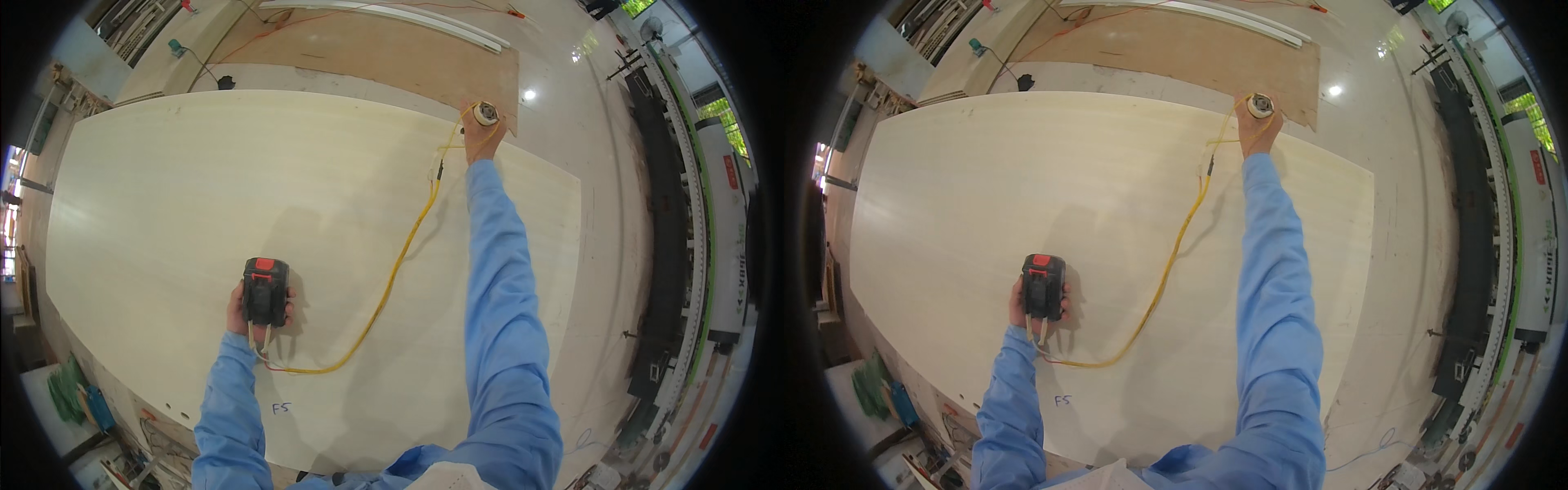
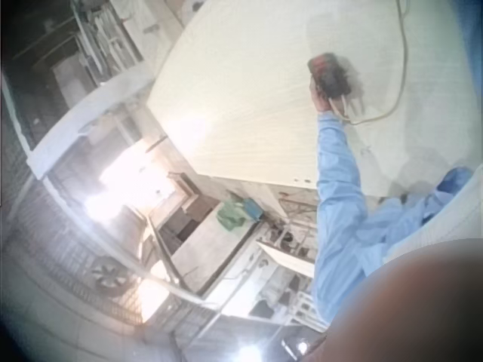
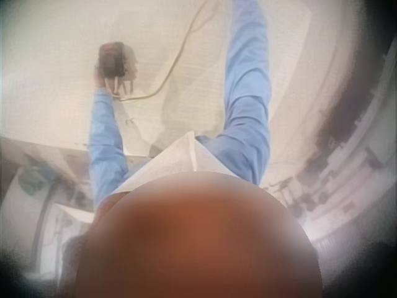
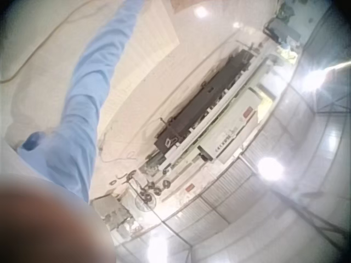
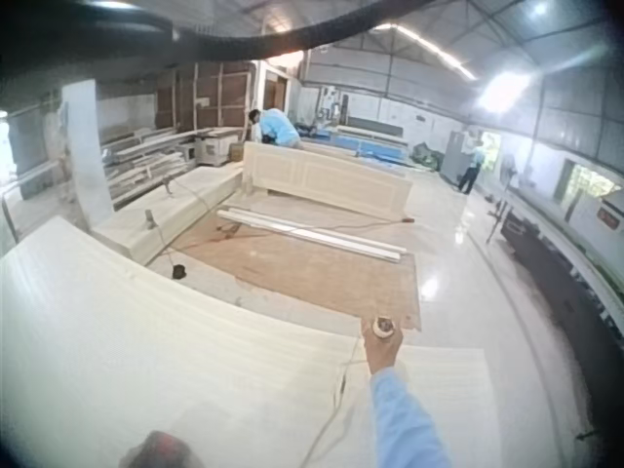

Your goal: The person uses a handheld device with a yellow cable to mark circular spots on a large white board. They move the device across the surface, creating multiple marks in sequence.

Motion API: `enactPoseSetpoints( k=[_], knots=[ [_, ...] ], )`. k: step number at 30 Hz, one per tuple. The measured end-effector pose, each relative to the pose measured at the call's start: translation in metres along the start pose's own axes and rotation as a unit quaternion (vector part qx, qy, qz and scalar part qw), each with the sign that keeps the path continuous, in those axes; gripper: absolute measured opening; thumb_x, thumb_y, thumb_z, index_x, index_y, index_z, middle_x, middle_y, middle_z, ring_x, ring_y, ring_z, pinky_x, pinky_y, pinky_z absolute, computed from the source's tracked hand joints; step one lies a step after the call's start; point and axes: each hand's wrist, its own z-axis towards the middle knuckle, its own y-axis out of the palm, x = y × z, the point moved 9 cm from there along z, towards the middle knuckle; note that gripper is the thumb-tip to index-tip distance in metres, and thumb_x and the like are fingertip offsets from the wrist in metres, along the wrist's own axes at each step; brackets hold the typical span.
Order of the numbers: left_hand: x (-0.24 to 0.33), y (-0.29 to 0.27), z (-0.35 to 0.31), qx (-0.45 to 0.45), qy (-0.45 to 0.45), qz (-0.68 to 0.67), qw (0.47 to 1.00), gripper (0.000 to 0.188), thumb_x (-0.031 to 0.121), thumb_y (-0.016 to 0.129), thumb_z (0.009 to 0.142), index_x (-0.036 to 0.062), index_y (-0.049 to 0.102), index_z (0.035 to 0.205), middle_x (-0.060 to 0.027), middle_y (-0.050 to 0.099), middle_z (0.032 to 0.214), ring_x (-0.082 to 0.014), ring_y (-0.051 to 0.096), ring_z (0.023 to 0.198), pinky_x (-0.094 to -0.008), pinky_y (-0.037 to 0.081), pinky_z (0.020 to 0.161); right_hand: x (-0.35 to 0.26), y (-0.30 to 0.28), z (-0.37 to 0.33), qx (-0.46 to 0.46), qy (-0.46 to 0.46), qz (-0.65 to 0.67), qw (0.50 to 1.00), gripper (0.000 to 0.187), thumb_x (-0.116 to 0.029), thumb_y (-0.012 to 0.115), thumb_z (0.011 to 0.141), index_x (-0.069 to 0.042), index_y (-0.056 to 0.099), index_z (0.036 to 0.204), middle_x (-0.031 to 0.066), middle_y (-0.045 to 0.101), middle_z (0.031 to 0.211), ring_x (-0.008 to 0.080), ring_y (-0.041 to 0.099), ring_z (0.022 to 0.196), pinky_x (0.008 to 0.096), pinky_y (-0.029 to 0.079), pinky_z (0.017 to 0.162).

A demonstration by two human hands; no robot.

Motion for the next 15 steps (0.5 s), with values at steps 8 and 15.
enactPoseSetpoints(
  k=[8,15],
  knots=[
    [0.002,0.008,-0.003,-0.002,0.009,0.004,1.000,0.077,0.063,0.039,0.096,0.0031,0.045,0.144,-0.0262,0.059,0.124,-0.0357,0.066,0.094,-0.0500,0.057,0.074,0.008,-0.011,-0.008,0.021,0.068,0.045,0.996,0.028,-0.014,0.085,0.076,-0.004,0.061,0.085,0.0027,0.064,0.078,0.0135,0.058,0.072,0.0290,0.050,0.071],
    [0.003,0.003,-0.003,0.037,0.013,0.011,0.999,0.078,0.064,0.047,0.093,0.0035,0.047,0.141,-0.0242,0.060,0.118,-0.0347,0.066,0.087,-0.0491,0.055,0.069,-0.014,-0.013,-0.022,0.037,0.012,-0.052,0.998,0.028,-0.014,0.085,0.075,-0.004,0.061,0.084,0.0030,0.063,0.077,0.0147,0.058,0.070,0.0303,0.049,0.070]
  ],
)
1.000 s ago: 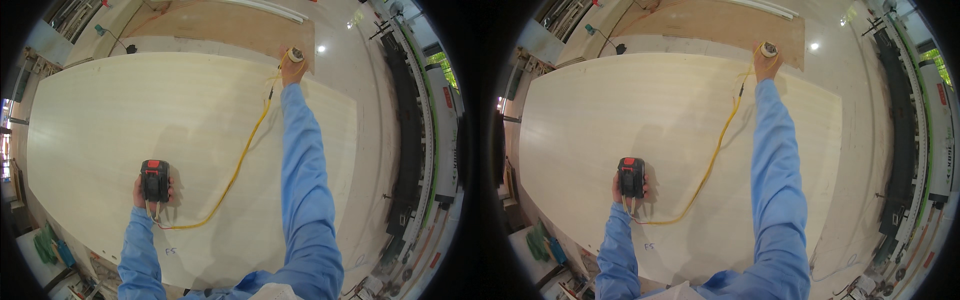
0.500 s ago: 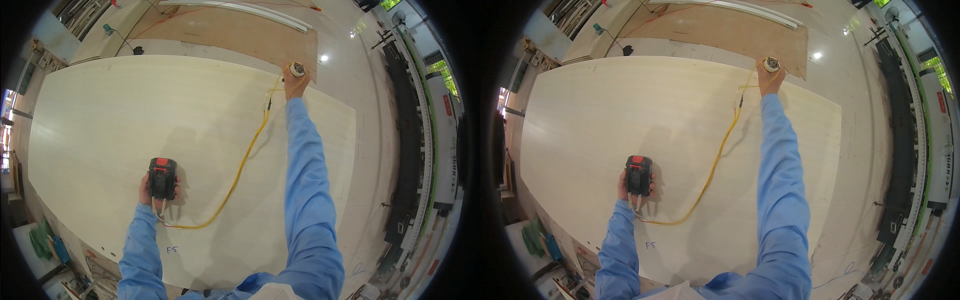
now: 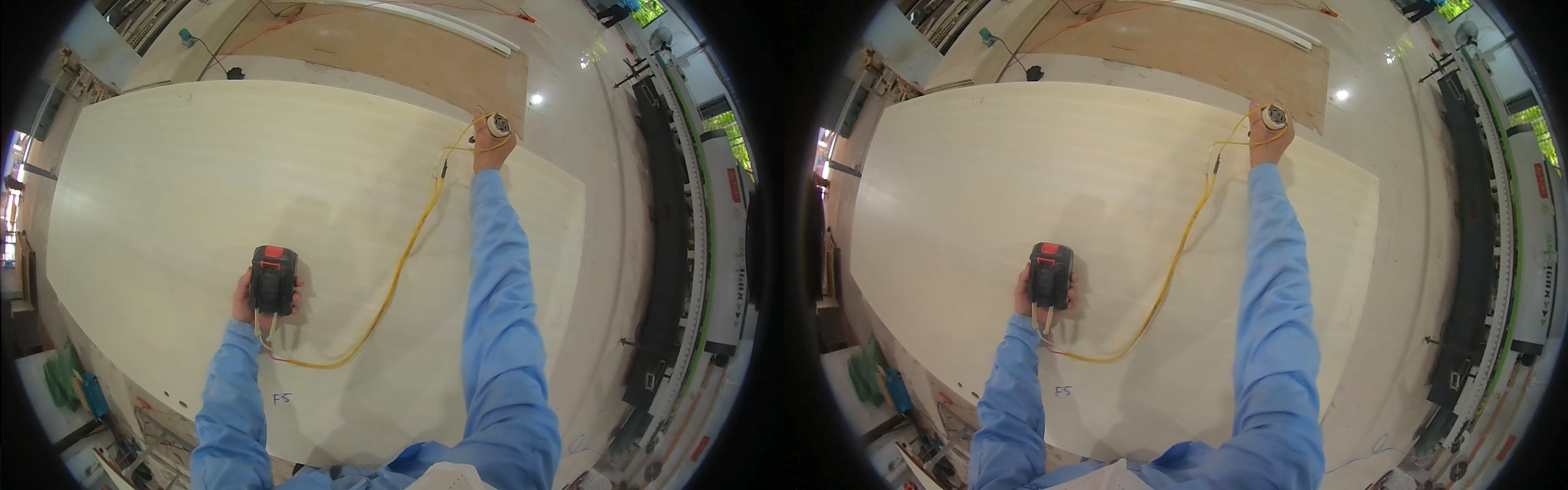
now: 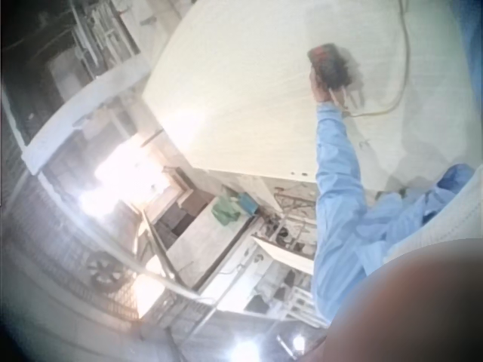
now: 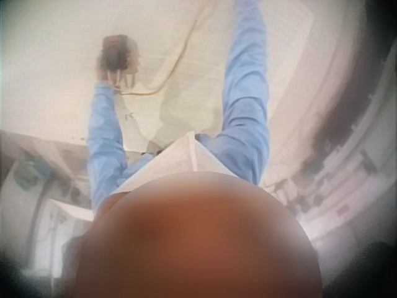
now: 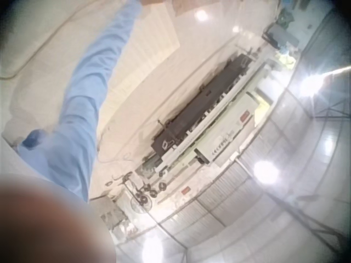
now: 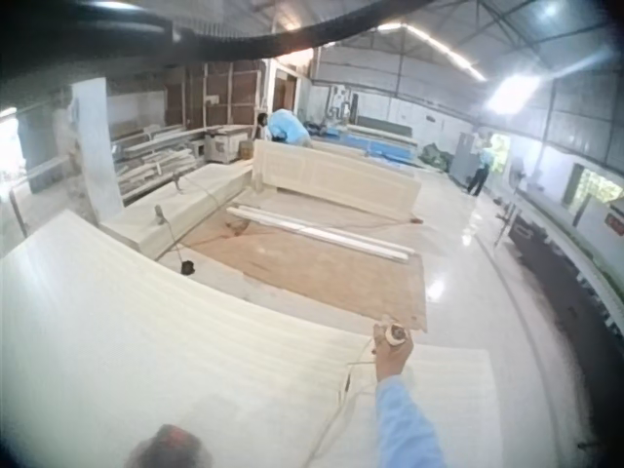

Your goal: The person uses a handheld device with a yellow cable to mark circular spots on a large white board. They move the device across the surface, creating multiple marks in sequence.

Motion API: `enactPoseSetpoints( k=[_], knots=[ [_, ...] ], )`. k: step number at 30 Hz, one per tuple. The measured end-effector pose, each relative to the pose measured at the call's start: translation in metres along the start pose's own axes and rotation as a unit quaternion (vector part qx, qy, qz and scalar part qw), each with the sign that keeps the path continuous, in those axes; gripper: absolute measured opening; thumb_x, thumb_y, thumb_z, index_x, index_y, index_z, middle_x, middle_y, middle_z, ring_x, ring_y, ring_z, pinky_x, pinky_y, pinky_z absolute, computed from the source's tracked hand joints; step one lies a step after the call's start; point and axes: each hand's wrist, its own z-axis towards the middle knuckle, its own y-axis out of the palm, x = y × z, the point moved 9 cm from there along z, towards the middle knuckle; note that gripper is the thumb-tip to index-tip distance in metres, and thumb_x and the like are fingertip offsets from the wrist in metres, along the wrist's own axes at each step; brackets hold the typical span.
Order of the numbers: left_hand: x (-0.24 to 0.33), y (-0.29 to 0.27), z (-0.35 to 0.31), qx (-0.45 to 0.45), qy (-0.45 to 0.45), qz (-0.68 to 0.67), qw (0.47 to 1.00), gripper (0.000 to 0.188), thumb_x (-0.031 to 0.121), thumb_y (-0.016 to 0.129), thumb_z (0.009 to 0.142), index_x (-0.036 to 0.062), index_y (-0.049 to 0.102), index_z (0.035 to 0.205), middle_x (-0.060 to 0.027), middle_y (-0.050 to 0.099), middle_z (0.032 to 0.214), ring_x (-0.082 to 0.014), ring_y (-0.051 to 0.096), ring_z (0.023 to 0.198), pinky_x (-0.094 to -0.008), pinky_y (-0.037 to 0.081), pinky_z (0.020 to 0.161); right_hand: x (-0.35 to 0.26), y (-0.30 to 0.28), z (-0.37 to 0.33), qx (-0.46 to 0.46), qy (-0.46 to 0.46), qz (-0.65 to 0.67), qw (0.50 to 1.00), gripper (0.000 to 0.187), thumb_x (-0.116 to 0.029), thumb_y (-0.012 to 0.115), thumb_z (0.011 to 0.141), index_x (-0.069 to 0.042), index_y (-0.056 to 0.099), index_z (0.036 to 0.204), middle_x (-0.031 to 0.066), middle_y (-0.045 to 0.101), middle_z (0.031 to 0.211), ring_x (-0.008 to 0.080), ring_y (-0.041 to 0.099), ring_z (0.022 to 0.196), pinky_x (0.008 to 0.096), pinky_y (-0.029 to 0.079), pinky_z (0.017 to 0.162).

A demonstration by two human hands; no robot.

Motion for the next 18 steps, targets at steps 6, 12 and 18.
enactPoseSetpoints(
  k=[6,12,18],
  knots=[
    [-0.002,-0.001,0.001,-0.018,-0.004,-0.003,1.000,0.077,0.064,0.044,0.094,0.0033,0.047,0.141,-0.0241,0.060,0.119,-0.0348,0.066,0.088,-0.0502,0.056,0.069,-0.015,-0.015,-0.013,-0.039,0.014,0.052,0.998,0.027,-0.013,0.084,0.078,-0.005,0.061,0.087,0.0024,0.063,0.077,0.0120,0.058,0.071,0.0271,0.050,0.069],
    [0.000,0.001,0.000,-0.001,-0.005,-0.003,1.000,0.077,0.064,0.043,0.095,0.0036,0.046,0.142,-0.0238,0.060,0.120,-0.0343,0.066,0.089,-0.0494,0.056,0.070,-0.020,-0.010,-0.029,-0.025,-0.003,0.042,0.999,0.026,-0.010,0.083,0.079,-0.005,0.060,0.088,0.0022,0.064,0.080,0.0101,0.058,0.072,0.0260,0.050,0.069],
    [0.000,0.004,-0.002,-0.011,-0.006,0.000,1.000,0.077,0.064,0.041,0.095,0.0030,0.046,0.142,-0.0243,0.060,0.121,-0.0341,0.066,0.090,-0.0486,0.056,0.071,-0.030,-0.025,-0.034,-0.036,-0.012,0.072,0.997,0.025,-0.009,0.083,0.080,-0.005,0.059,0.089,0.0018,0.064,0.081,0.0098,0.059,0.073,0.0256,0.050,0.068]
  ],
)
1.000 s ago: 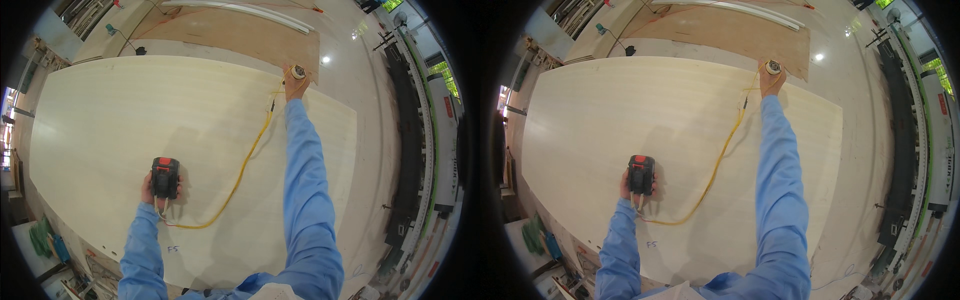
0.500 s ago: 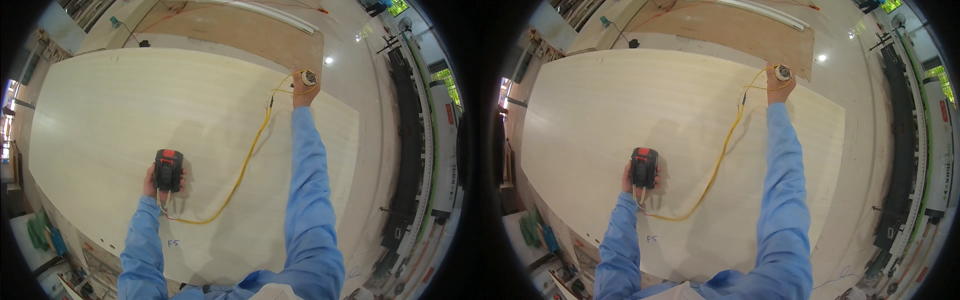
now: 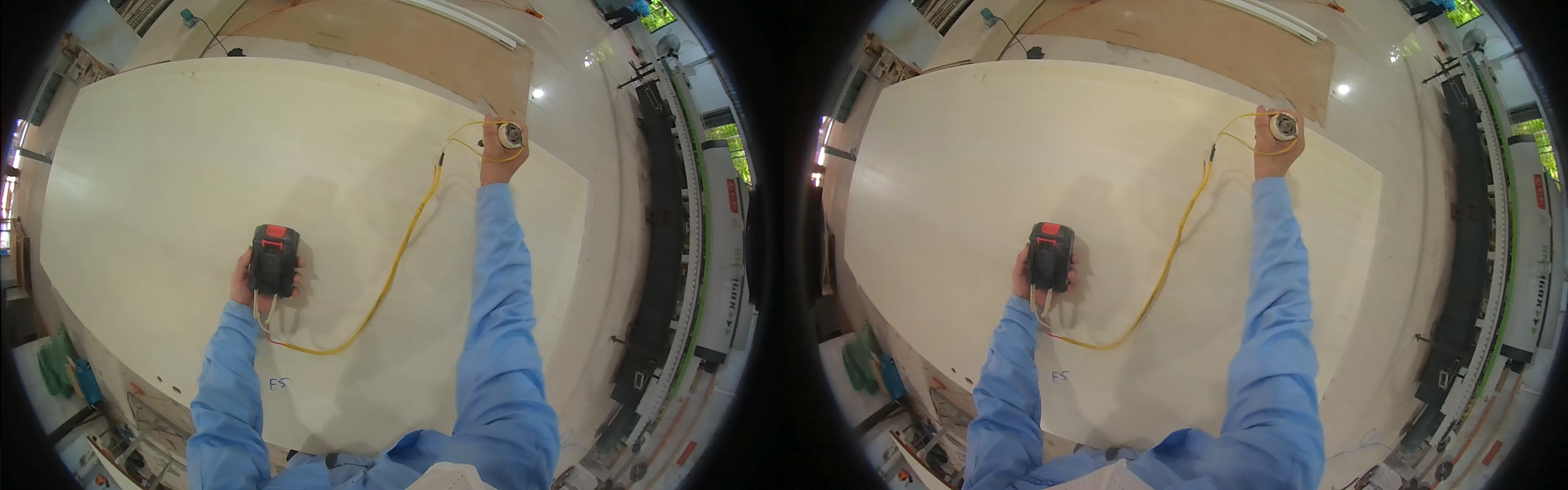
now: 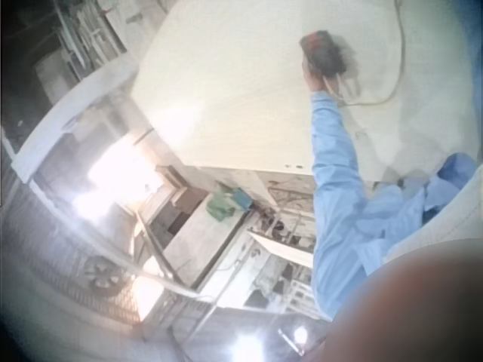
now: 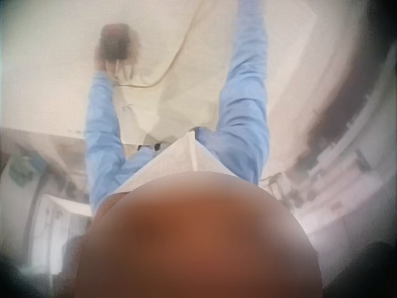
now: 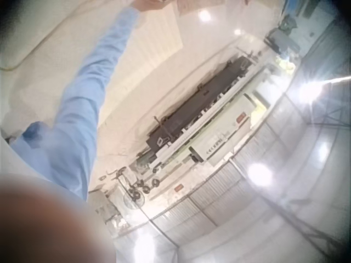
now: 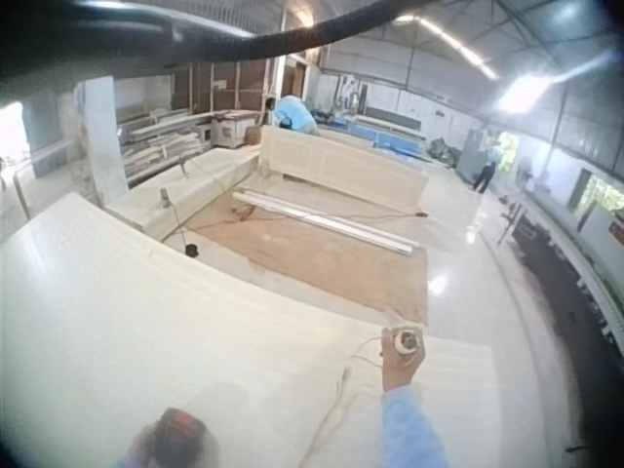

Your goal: The person uses a handheld device with a yellow cable to mark circular spots on a large white board. They move the device across the surface, creating multiple marks in sequence.

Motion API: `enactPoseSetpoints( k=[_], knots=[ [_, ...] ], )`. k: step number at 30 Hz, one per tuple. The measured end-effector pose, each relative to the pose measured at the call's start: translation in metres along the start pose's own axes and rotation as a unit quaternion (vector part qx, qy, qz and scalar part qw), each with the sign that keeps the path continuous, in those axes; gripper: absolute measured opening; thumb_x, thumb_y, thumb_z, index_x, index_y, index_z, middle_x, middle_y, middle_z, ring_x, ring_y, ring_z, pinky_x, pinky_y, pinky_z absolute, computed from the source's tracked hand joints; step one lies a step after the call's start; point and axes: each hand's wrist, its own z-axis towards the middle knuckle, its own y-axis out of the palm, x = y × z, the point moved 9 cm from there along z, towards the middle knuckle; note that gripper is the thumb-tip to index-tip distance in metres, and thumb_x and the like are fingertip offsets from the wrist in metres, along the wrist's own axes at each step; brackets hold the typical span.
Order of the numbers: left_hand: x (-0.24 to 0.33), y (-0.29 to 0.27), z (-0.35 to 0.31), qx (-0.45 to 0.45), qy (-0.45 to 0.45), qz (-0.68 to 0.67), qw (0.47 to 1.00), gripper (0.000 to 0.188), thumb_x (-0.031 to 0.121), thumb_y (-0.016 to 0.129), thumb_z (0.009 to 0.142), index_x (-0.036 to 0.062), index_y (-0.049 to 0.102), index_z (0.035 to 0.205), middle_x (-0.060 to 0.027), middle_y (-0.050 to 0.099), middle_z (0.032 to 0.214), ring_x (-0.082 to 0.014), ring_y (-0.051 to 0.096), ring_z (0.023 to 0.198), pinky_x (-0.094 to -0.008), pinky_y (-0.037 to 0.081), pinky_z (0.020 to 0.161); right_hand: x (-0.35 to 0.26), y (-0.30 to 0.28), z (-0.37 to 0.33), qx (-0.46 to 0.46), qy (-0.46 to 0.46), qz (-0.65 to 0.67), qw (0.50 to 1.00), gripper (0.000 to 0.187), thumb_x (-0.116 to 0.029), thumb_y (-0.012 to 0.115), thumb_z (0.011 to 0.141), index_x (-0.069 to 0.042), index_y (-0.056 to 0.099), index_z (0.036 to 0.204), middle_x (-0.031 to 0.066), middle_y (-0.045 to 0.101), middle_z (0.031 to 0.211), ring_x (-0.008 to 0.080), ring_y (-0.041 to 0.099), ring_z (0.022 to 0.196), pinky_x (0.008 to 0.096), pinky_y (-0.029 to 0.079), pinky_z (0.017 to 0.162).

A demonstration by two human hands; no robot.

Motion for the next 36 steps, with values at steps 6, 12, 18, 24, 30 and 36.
enactPoseSetpoints(
  k=[6,12,18,24,30,36],
  knots=[
    [0.003,0.001,-0.001,0.009,0.012,0.018,1.000,0.077,0.063,0.040,0.096,0.0027,0.047,0.142,-0.0244,0.061,0.120,-0.0333,0.066,0.090,-0.0477,0.056,0.069,-0.003,0.004,-0.016,0.002,0.037,0.009,0.999,0.025,-0.008,0.082,0.080,-0.006,0.059,0.090,0.0026,0.064,0.082,0.0099,0.059,0.073,0.0257,0.050,0.067],
    [0.003,0.005,-0.003,0.009,0.014,0.015,1.000,0.076,0.063,0.039,0.096,0.0027,0.048,0.141,-0.0247,0.061,0.120,-0.0331,0.066,0.089,-0.0474,0.056,0.069,-0.008,-0.005,-0.023,-0.006,0.042,0.052,0.998,0.024,-0.006,0.080,0.081,-0.005,0.059,0.092,0.0038,0.065,0.083,0.0108,0.060,0.075,0.0267,0.052,0.070],
    [0.003,0.006,-0.002,0.003,0.009,0.012,1.000,0.075,0.063,0.038,0.097,0.0026,0.048,0.141,-0.0247,0.062,0.119,-0.0337,0.067,0.090,-0.0474,0.057,0.071,-0.010,-0.003,-0.040,0.004,0.032,0.000,0.999,0.027,-0.004,0.080,0.080,-0.005,0.058,0.094,0.0048,0.066,0.085,0.0117,0.061,0.075,0.0262,0.052,0.067],
    [0.002,0.004,0.001,-0.010,0.004,-0.001,1.000,0.076,0.063,0.039,0.097,0.0026,0.046,0.143,-0.0249,0.061,0.121,-0.0339,0.067,0.090,-0.0475,0.057,0.071,-0.014,-0.020,-0.048,0.016,0.054,0.046,0.997,0.023,-0.001,0.076,0.082,-0.003,0.058,0.096,0.0064,0.067,0.085,0.0124,0.064,0.078,0.0266,0.054,0.071],
    [0.003,0.004,-0.003,0.000,0.001,0.016,1.000,0.075,0.062,0.039,0.097,0.0039,0.046,0.144,-0.0253,0.061,0.123,-0.0336,0.067,0.092,-0.0478,0.057,0.071,-0.025,-0.019,-0.056,0.008,0.074,0.018,0.997,0.022,0.001,0.075,0.083,-0.003,0.058,0.095,0.0065,0.066,0.085,0.0124,0.063,0.075,0.0268,0.053,0.069],
    [0.007,0.009,-0.001,-0.009,0.009,0.014,1.000,0.073,0.060,0.039,0.098,0.0037,0.047,0.143,-0.0252,0.061,0.123,-0.0328,0.067,0.091,-0.0479,0.057,0.071,-0.041,-0.026,-0.070,-0.008,0.045,0.042,0.998,0.021,0.001,0.076,0.082,-0.002,0.059,0.095,0.0065,0.067,0.085,0.0124,0.063,0.077,0.0271,0.054,0.070]
  ],
)
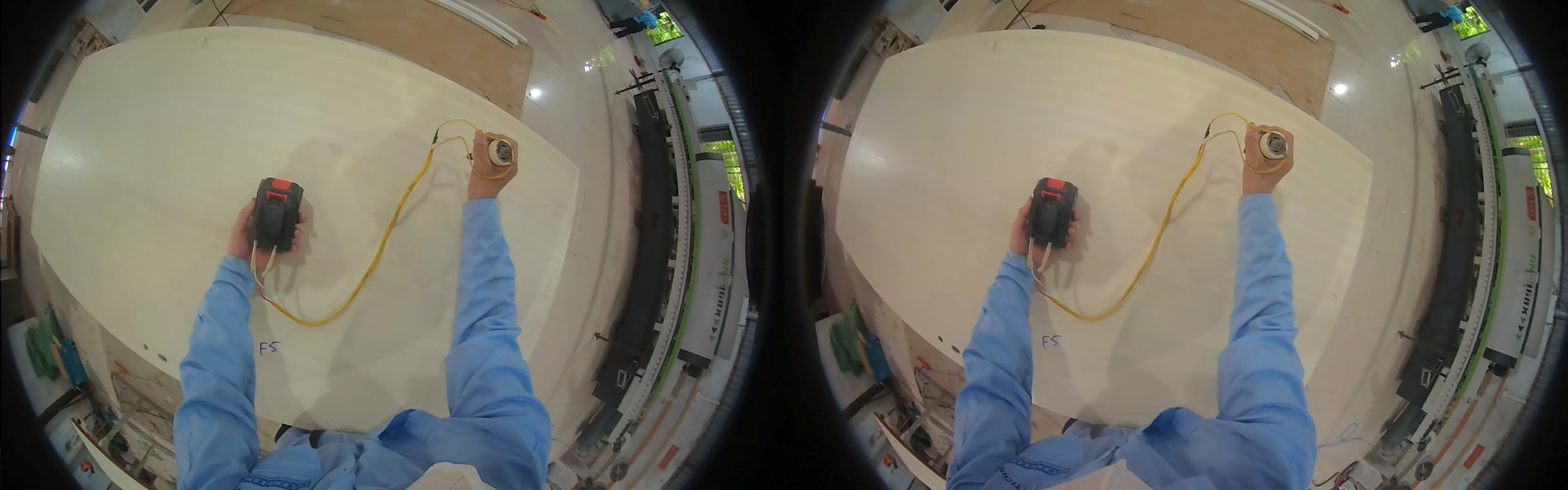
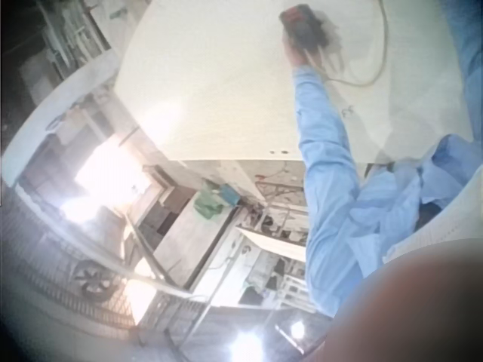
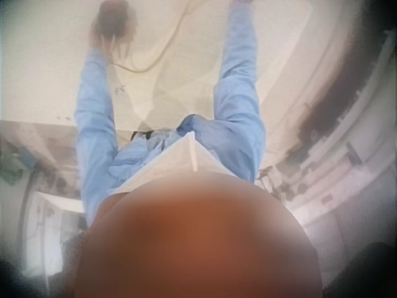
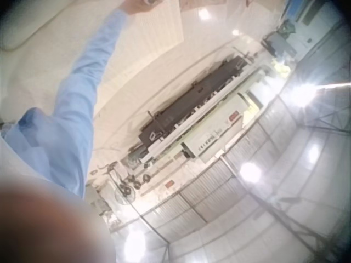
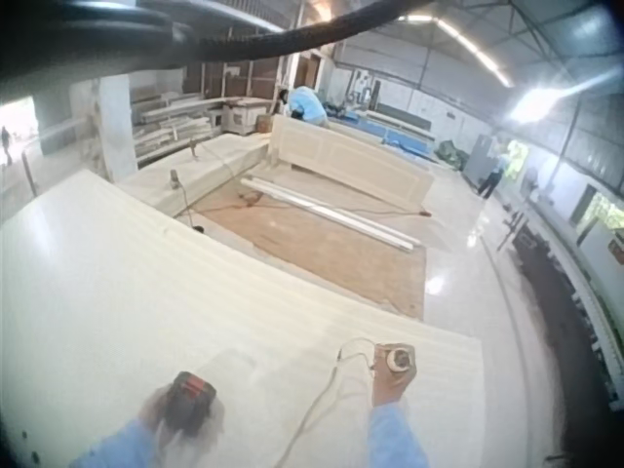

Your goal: The person uses a handheld device with a yellow cable to mark circular spots on a large white board. They move the device across the surface, creating multiple marks in sequence.

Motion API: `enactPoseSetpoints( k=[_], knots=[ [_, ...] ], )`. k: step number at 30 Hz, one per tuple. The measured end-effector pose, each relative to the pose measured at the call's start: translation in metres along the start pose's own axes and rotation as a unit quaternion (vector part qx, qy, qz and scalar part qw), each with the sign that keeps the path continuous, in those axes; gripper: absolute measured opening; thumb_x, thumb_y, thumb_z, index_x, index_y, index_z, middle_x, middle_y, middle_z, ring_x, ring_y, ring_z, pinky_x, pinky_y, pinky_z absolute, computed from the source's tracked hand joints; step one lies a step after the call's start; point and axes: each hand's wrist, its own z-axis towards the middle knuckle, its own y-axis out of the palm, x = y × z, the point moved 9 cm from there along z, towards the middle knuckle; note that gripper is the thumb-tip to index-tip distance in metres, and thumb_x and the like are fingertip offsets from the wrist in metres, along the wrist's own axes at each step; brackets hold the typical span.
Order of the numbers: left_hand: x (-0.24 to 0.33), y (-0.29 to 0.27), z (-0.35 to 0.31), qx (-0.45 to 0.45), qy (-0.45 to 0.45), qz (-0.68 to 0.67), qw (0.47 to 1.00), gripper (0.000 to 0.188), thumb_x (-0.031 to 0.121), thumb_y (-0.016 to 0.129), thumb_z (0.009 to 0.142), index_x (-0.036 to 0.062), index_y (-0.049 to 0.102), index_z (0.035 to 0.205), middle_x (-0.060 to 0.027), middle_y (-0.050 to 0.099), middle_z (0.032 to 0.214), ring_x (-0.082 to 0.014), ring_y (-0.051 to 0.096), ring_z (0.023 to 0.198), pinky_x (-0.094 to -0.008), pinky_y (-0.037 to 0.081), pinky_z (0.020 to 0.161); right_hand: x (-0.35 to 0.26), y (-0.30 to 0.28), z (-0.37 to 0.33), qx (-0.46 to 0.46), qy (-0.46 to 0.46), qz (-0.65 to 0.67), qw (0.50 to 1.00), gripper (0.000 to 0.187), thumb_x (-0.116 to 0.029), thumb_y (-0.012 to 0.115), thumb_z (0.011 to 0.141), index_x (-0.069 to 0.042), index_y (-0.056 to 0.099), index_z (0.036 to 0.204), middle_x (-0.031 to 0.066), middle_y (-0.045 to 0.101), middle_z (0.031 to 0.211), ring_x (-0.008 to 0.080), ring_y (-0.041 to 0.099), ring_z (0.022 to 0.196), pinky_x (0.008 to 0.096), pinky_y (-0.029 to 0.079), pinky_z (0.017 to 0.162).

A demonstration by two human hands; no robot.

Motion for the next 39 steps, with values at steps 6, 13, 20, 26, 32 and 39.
enactPoseSetpoints(
  k=[6,13,20,26,32,39],
  knots=[
    [-0.001,0.000,-0.003,0.003,0.000,0.001,1.000,0.073,0.060,0.038,0.098,0.0028,0.047,0.143,-0.0249,0.061,0.123,-0.0321,0.067,0.091,-0.0469,0.057,0.071,0.008,0.006,-0.006,0.004,0.005,-0.043,0.999,0.022,-0.001,0.077,0.082,-0.003,0.059,0.094,0.0056,0.066,0.084,0.0114,0.063,0.075,0.0259,0.054,0.069],
    [-0.001,0.004,0.000,-0.026,-0.013,-0.020,0.999,0.072,0.059,0.038,0.099,0.0025,0.048,0.143,-0.0241,0.061,0.125,-0.0317,0.067,0.093,-0.0472,0.057,0.072,-0.007,-0.009,-0.027,0.007,0.021,-0.027,0.999,0.022,-0.003,0.078,0.081,-0.003,0.058,0.093,0.0048,0.065,0.081,0.0113,0.061,0.072,0.0256,0.052,0.067],
    [0.003,0.003,-0.004,-0.026,0.003,0.018,0.999,0.072,0.058,0.038,0.100,0.0027,0.045,0.145,-0.0240,0.061,0.126,-0.0316,0.066,0.093,-0.0449,0.057,0.074,-0.006,-0.005,-0.028,0.014,0.003,-0.061,0.998,0.024,-0.002,0.077,0.081,-0.003,0.056,0.092,0.0050,0.064,0.080,0.0110,0.060,0.071,0.0258,0.052,0.066],
    [0.000,0.005,-0.001,-0.056,-0.002,-0.005,0.998,0.071,0.057,0.038,0.100,0.0039,0.044,0.146,-0.0237,0.059,0.128,-0.0317,0.066,0.094,-0.0445,0.057,0.075,-0.015,-0.015,-0.053,0.013,0.024,-0.045,0.999,0.025,-0.002,0.078,0.081,-0.003,0.056,0.092,0.0049,0.064,0.080,0.0108,0.060,0.070,0.0252,0.052,0.063],
    [0.002,-0.002,-0.011,-0.050,0.025,-0.015,0.998,0.073,0.059,0.038,0.099,0.0035,0.044,0.146,-0.0233,0.059,0.129,-0.0317,0.065,0.097,-0.0463,0.056,0.077,-0.037,-0.018,-0.057,0.036,0.002,-0.025,0.999,0.025,-0.001,0.078,0.081,-0.003,0.056,0.093,0.0042,0.064,0.081,0.0109,0.060,0.069,0.0249,0.051,0.061],
    [-0.026,-0.076,-0.151,-0.013,0.050,-0.015,0.999,0.079,0.064,0.041,0.096,0.0036,0.039,0.148,-0.0224,0.058,0.127,-0.0331,0.064,0.094,-0.0478,0.055,0.073,-0.034,-0.032,-0.088,0.009,0.022,-0.091,0.996,0.026,-0.004,0.080,0.079,-0.004,0.057,0.092,0.0039,0.065,0.080,0.0098,0.060,0.075,0.0259,0.052,0.071]
  ],
)
